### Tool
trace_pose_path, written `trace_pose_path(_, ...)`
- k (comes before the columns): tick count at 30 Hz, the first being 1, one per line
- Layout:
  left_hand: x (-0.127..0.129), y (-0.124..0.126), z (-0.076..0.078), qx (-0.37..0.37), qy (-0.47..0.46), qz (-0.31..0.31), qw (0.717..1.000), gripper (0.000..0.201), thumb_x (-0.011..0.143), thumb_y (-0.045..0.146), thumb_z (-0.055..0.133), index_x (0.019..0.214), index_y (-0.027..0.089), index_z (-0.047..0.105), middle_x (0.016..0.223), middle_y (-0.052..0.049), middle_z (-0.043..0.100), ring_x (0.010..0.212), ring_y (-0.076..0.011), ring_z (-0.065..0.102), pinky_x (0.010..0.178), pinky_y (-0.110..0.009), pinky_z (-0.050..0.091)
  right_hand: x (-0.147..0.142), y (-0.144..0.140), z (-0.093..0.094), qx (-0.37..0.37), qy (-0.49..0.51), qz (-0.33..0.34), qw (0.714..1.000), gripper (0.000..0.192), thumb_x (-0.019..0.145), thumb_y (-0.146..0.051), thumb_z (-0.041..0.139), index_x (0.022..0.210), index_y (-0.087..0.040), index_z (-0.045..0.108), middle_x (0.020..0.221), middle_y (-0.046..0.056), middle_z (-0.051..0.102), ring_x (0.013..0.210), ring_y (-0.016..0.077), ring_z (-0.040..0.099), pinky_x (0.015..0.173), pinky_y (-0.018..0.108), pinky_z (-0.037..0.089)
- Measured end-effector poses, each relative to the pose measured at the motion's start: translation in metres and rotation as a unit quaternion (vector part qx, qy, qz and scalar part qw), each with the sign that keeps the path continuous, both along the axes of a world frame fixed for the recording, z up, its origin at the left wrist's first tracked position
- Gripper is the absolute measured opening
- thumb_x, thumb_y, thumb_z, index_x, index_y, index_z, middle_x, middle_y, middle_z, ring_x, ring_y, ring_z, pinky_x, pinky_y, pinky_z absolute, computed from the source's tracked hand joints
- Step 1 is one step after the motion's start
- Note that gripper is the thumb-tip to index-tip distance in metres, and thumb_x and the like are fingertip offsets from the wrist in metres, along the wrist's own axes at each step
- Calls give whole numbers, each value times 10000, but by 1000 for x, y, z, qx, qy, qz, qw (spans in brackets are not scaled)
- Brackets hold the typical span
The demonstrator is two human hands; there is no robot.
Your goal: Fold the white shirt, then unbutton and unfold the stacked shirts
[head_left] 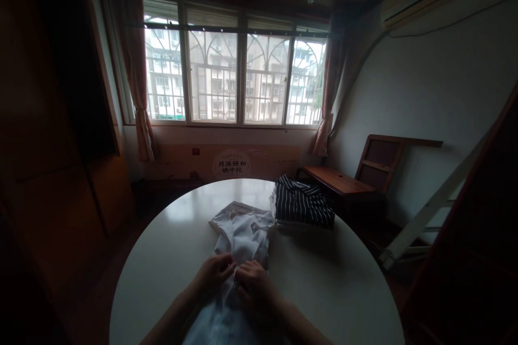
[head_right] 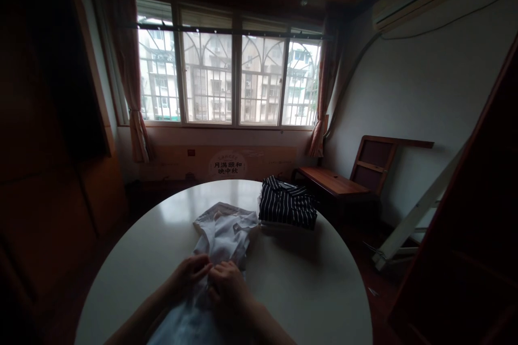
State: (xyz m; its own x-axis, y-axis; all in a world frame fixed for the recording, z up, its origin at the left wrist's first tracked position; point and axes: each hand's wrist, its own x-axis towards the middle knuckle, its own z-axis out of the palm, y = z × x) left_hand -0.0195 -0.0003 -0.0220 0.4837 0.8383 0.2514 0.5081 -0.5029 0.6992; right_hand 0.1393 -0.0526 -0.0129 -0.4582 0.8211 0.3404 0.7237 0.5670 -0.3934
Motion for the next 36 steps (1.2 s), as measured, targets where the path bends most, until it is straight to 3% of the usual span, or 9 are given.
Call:
trace_pose_path(3, -3, -4, 11, 37, -75, 63, 995, 343, 799, 398, 430, 550, 163, 427, 503, 53, 344, 487, -78, 320, 485, -203, 263, 8, 0, 18, 59, 76, -22, 995, 133, 610, -45, 432, 601, -173, 462, 653, 3, 511, 678, 137, 444, 710, 270, 347)
trace_pose_path(7, -16, -3, 49, 75, -186, 160, 966, 325, 804, 443, 429, 644, 167, 492, 497, 58, 372, 453, -76, 323, 446, -192, 253, 28, 1, 53, 129, 173, -57, 975, 175, 614, -27, 383, 543, -185, 405, 611, -3, 446, 657, 137, 420, 675, 264, 343)
trace_pose_path(17, -66, 15, 186, 193, -271, 172, 927, 278, 775, 373, 505, 598, 159, 510, 397, 75, 343, 384, -56, 313, 413, -174, 256, 88, 2, 169, 219, 200, -82, 951, 208, 685, -68, 424, 521, -185, 476, 850, 37, 542, 856, 166, 488, 737, 303, 384)
trace_pose_path(22, -84, 20, 222, 258, -297, 183, 901, 249, 771, 363, 519, 615, 169, 510, 428, 67, 374, 404, -68, 352, 420, -180, 286, 111, -1, 214, 263, 230, -109, 931, 181, 686, -125, 473, 520, -187, 511, 822, 24, 542, 858, 165, 502, 732, 293, 415)
trace_pose_path(24, -89, 25, 222, 284, -284, 200, 894, 249, 792, 375, 493, 637, 180, 508, 443, 63, 383, 415, -80, 385, 429, -185, 310, 118, 1, 221, 283, 221, -123, 925, 188, 696, -133, 479, 521, -187, 525, 826, 24, 545, 860, 166, 509, 741, 291, 423)
trace_pose_path(27, -90, 38, 206, 323, -195, 238, 895, 239, 824, 390, 441, 719, 190, 521, 532, 31, 495, 496, -117, 489, 505, -213, 387, 121, 8, 211, 289, 153, -171, 929, 225, 732, -110, 452, 559, -186, 574, 851, 40, 558, 869, 174, 523, 779, 308, 423)
trace_pose_path(30, -87, 54, 173, 338, -22, 236, 911, 223, 794, 392, 487, 848, 185, 547, 737, -42, 623, 700, -191, 585, 684, -300, 442, 116, 15, 179, 233, 3, -242, 942, 208, 750, -99, 480, 784, -189, 664, 1034, 90, 562, 991, 232, 508, 866, 381, 386)
trace_pose_path(32, -84, 58, 147, 322, 58, 202, 923, 272, 785, 388, 495, 953, 181, 548, 893, -82, 644, 869, -232, 585, 816, -368, 416, 110, 15, 152, 181, -72, -262, 945, 308, 750, -106, 514, 1023, -196, 625, 1194, 121, 503, 1088, 271, 465, 900, 413, 362)
trace_pose_path(36, -71, 37, 102, 216, 111, 103, 965, 315, 811, 381, 438, 1020, 173, 549, 1015, -94, 626, 965, -238, 563, 837, -360, 414, 92, 0, 109, 90, -63, -197, 974, 393, 765, -150, 523, 1156, -180, 541, 1147, 121, 545, 1026, 232, 522, 839, 338, 410)
